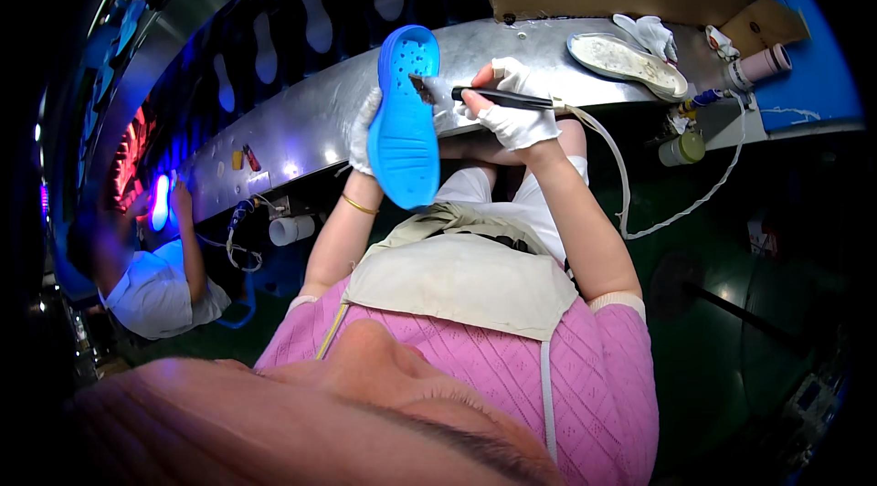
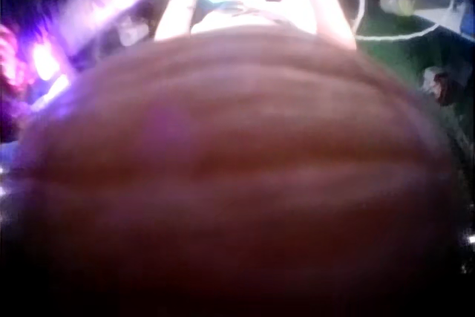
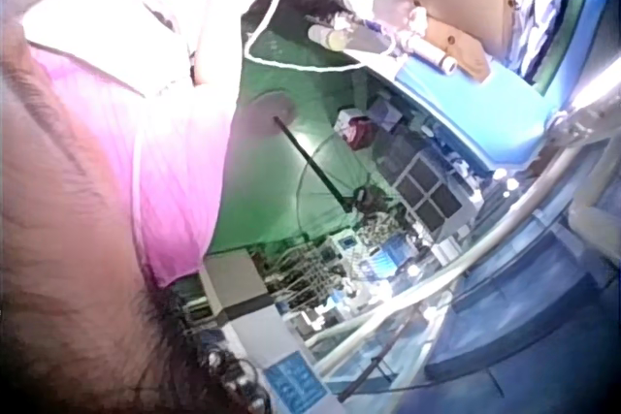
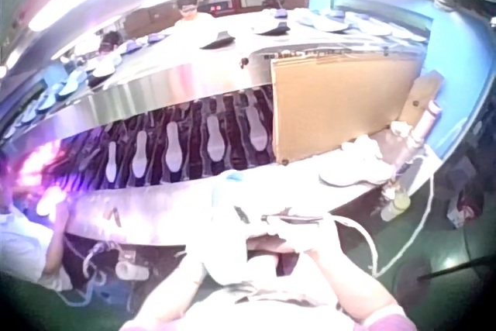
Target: The person takes shoe soles one by one, applies adhesive to each sole using a handheld brush dispenser, and places them onto the upper conveyor.
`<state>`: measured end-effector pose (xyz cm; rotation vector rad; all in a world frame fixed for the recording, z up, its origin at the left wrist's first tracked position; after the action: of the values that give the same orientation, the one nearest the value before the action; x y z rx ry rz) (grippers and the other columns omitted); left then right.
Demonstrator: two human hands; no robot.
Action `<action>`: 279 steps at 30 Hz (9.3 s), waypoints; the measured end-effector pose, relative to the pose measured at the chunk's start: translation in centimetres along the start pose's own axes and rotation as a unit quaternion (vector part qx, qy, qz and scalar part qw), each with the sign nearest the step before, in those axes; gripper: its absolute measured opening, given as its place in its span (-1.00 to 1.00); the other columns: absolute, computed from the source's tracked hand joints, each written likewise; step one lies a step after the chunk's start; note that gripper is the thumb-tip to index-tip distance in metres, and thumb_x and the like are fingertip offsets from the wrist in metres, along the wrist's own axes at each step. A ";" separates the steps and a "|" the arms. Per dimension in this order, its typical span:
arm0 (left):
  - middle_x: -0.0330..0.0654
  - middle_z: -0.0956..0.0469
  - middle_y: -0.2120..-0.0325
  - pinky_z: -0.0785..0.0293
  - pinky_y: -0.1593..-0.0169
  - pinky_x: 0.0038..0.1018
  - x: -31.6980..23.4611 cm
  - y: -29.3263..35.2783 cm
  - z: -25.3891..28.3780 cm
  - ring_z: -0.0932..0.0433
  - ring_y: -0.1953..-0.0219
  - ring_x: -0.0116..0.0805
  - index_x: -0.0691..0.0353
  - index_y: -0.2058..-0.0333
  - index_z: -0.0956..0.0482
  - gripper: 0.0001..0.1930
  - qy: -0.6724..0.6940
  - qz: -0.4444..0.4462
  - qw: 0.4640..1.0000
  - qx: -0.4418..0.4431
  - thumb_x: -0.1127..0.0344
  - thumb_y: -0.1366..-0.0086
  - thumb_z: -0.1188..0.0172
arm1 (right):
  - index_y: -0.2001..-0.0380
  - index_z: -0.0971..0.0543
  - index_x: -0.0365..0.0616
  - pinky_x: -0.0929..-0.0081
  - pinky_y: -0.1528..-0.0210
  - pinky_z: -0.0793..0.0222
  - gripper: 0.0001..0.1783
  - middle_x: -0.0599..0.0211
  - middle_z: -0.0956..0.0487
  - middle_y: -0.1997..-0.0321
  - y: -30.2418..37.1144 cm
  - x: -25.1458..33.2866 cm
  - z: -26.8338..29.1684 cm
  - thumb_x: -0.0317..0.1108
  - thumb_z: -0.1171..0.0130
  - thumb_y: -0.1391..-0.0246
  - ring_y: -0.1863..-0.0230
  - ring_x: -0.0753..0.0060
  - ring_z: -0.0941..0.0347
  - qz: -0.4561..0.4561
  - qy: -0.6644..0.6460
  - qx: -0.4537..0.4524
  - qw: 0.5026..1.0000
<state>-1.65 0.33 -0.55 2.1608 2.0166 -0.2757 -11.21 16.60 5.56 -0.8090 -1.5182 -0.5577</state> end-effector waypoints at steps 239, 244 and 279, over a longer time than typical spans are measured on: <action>0.06 -0.27 -0.09 -0.18 -0.17 0.06 -0.4 5.5 -5.1 -0.25 -0.14 0.03 0.20 -0.14 -0.21 -0.16 -0.070 -0.003 0.998 0.005 -0.41 -0.13 0.20 | 0.40 -0.44 -0.20 0.64 0.38 -0.39 -0.81 0.36 -0.51 0.46 2.5 3.6 -3.8 -0.65 -0.18 0.10 0.46 0.60 -0.44 0.086 0.066 0.079 0.991; 0.00 -0.34 -0.04 -0.35 -0.11 -0.16 0.2 3.1 -5.5 -0.39 -0.03 -0.07 0.16 -0.14 -0.22 -0.16 -0.148 -0.153 0.973 -0.094 -0.44 -0.11 0.18 | 0.37 -0.46 -0.20 0.64 0.29 -0.44 -0.80 0.29 -0.55 0.38 -0.2 4.1 -5.6 -0.66 -0.18 0.08 0.38 0.59 -0.49 0.106 -0.005 0.033 0.994; -0.09 -0.35 -0.02 -0.38 -0.08 -0.32 2.6 6.7 -0.7 -0.37 -0.04 -0.25 0.20 -0.17 -0.14 -0.14 -0.229 0.028 0.972 -0.053 -0.41 -0.10 0.24 | 0.37 -0.52 -0.28 0.64 0.38 -0.44 -0.90 0.23 -0.57 0.40 4.5 -2.7 -3.8 -0.57 -0.16 0.03 0.47 0.56 -0.50 0.019 0.027 0.081 0.996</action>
<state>5.22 2.54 -0.51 1.8706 1.6692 -0.5834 -5.34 16.20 2.85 -0.6919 -1.4757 -0.4197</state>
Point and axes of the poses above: each hand's wrist, its own y-axis away from the middle knuckle, its own z-axis out of the back of the hand, x = y × z, the point moved 4 cm from there along -y, towards the middle knuckle
